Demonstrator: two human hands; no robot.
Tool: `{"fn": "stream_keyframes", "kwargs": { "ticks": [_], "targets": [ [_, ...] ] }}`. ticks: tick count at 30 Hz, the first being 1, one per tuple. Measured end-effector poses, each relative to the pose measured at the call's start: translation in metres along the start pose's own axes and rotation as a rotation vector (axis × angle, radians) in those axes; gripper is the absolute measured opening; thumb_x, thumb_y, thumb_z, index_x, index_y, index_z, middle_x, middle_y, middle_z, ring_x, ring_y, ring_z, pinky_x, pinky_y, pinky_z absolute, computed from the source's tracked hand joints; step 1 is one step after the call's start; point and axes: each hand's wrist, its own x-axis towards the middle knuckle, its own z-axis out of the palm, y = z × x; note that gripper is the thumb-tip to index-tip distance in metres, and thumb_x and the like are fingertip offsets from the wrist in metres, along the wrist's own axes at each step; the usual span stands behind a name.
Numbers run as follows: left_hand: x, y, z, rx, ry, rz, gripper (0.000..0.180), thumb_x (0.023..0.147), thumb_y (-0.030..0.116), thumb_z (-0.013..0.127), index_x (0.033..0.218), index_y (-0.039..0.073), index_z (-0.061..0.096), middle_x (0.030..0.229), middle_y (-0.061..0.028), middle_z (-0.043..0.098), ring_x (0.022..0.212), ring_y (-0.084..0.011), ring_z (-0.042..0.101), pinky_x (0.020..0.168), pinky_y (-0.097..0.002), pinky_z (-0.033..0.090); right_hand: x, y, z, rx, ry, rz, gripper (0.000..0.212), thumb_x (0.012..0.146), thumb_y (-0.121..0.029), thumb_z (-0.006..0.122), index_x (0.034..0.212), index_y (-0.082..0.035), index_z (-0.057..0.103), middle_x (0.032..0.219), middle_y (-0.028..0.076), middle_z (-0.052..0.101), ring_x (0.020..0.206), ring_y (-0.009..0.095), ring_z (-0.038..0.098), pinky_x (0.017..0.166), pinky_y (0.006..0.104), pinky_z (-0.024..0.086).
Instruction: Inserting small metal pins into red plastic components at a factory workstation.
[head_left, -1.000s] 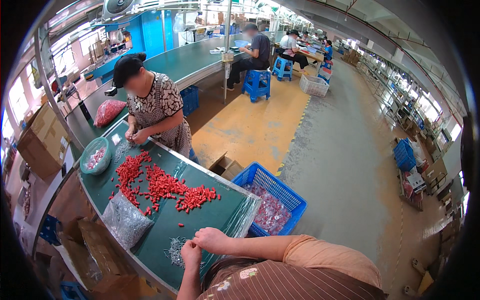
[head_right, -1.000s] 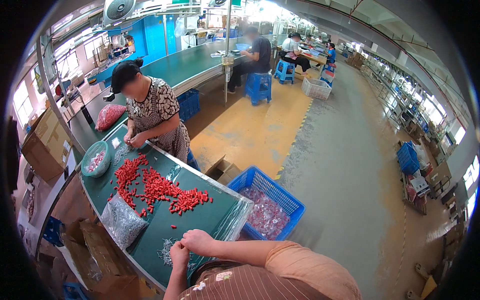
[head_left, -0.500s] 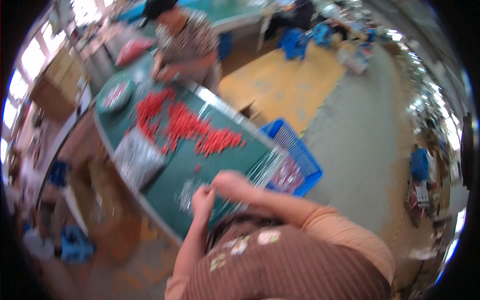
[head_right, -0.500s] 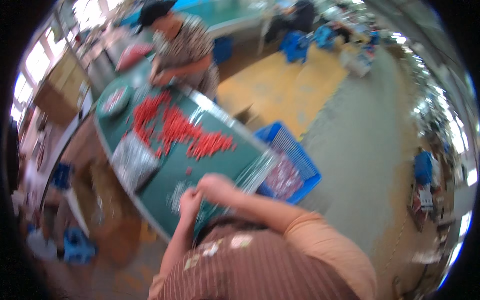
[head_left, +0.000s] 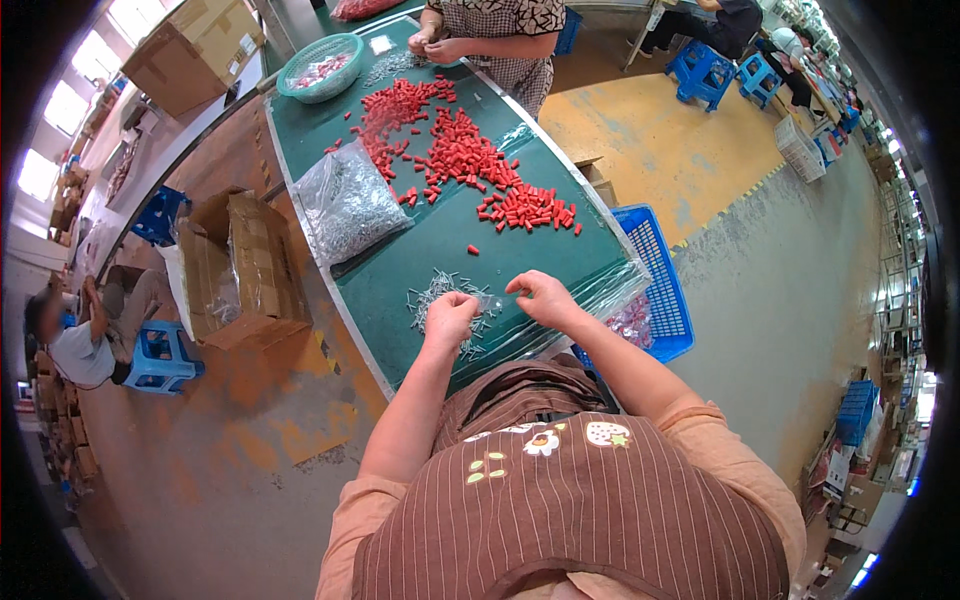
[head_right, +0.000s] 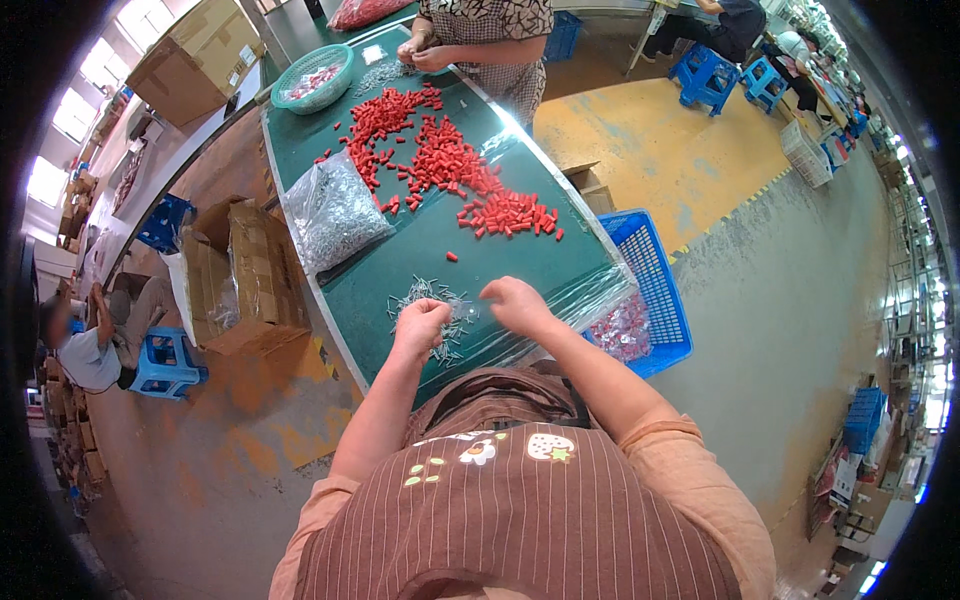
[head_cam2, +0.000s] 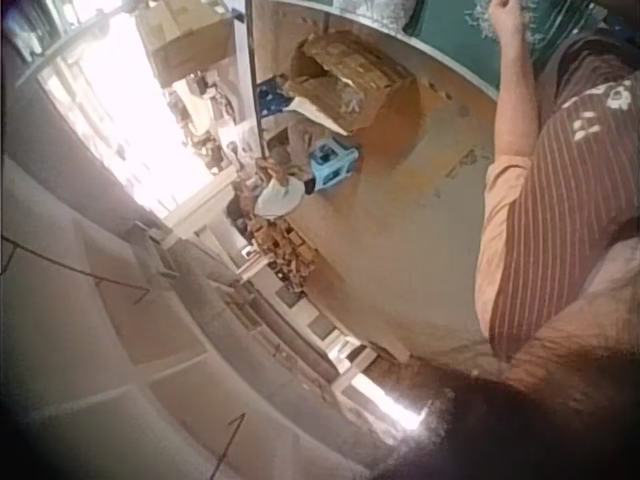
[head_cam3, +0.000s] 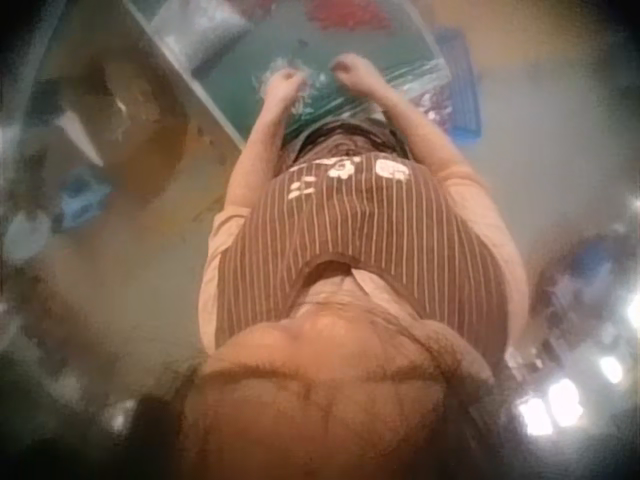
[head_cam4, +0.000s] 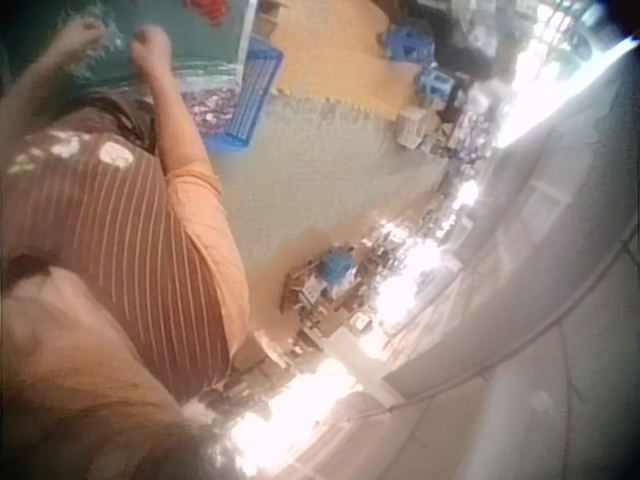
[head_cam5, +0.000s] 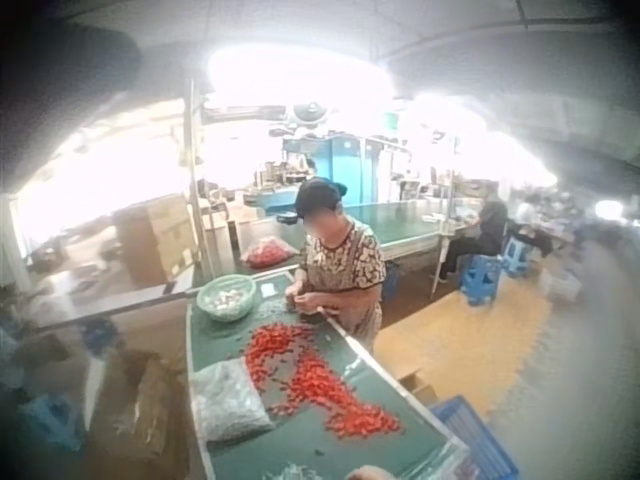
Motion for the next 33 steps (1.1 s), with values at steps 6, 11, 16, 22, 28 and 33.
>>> {"fn": "stream_keyframes", "kwargs": {
  "ticks": [6, 11, 16, 22, 28, 33],
  "targets": [
    [0.007, -0.001, -0.01, -0.184, -0.031, -0.093, 0.006, 0.073, 0.005, 0.058, 0.076, 0.004, 0.053, 0.065, -0.0009, 0.049, 0.041, -0.0053, 0.033, 0.036, -0.0193, 0.025, 0.003, 0.008, 0.03, -0.274, -0.061, -0.23, 0.016, 0.073, -0.006, 0.054, 0.087, -0.006, 0.06, 0.089, 0.015, 0.055, 0.091, 0.032, 0.054, 0.078, 0.04, 0.047],
    [0.013, -0.009, -0.011, -0.163, -0.011, -0.058, 0.006, 0.074, 0.008, 0.059, 0.075, 0.003, 0.055, 0.064, -0.001, 0.052, 0.042, -0.0066, 0.037, 0.036, -0.0206, 0.028, 0.003, 0.009, 0.039, -0.513, -0.048, -0.294, 0.008, 0.075, -0.01, 0.05, 0.077, -0.003, 0.054, 0.08, 0.014, 0.054, 0.078, 0.032, 0.057, 0.066, 0.0413, 0.05],
    [0.005, -0.016, -0.005, 0.481, 0.254, 0.402, 0.013, 0.075, 0.014, 0.06, 0.075, 0.001, 0.061, 0.067, -0.0093, 0.062, 0.058, -0.0172, 0.058, 0.056, -0.0303, 0.045, 0.0, 0.002, 0.032, -0.518, 0.078, -0.251, 0.008, 0.072, -0.012, 0.056, 0.076, -0.005, 0.056, 0.08, 0.012, 0.057, 0.077, 0.03, 0.058, 0.065, 0.0387, 0.049],
    [0.001, -0.021, 0.012, 0.526, 0.158, 0.442, 0.016, 0.076, 0.016, 0.062, 0.079, 0.0, 0.063, 0.07, -0.0094, 0.064, 0.062, -0.0157, 0.06, 0.061, -0.0301, 0.047, -0.015, -0.045, 0.008, 0.161, 0.218, -0.299, 0.012, 0.069, -0.01, 0.064, 0.076, -0.004, 0.057, 0.089, 0.011, 0.057, 0.092, 0.029, 0.053, 0.082, 0.0368, 0.043],
    [0.014, -0.024, 0.02, 0.362, 0.058, 0.331, 0.016, 0.076, 0.016, 0.063, 0.078, 0.0, 0.063, 0.069, -0.0043, 0.063, 0.061, -0.0094, 0.056, 0.058, -0.0263, 0.045, -0.013, -0.032, 0.002, 0.003, 0.181, -0.328, 0.011, 0.07, -0.01, 0.062, 0.078, -0.005, 0.058, 0.091, 0.011, 0.058, 0.092, 0.028, 0.054, 0.082, 0.0363, 0.043],
    [0.004, -0.01, 0.028, 0.457, 0.106, 0.398, 0.019, 0.076, 0.019, 0.061, 0.079, 0.001, 0.063, 0.07, -0.0103, 0.064, 0.064, -0.0172, 0.06, 0.062, -0.031, 0.047, 0.001, 0.007, -0.048, 0.045, 0.394, 0.024, 0.016, 0.075, -0.013, 0.056, 0.089, -0.006, 0.061, 0.092, 0.014, 0.059, 0.088, 0.031, 0.056, 0.078, 0.0385, 0.046]
  ]
}}
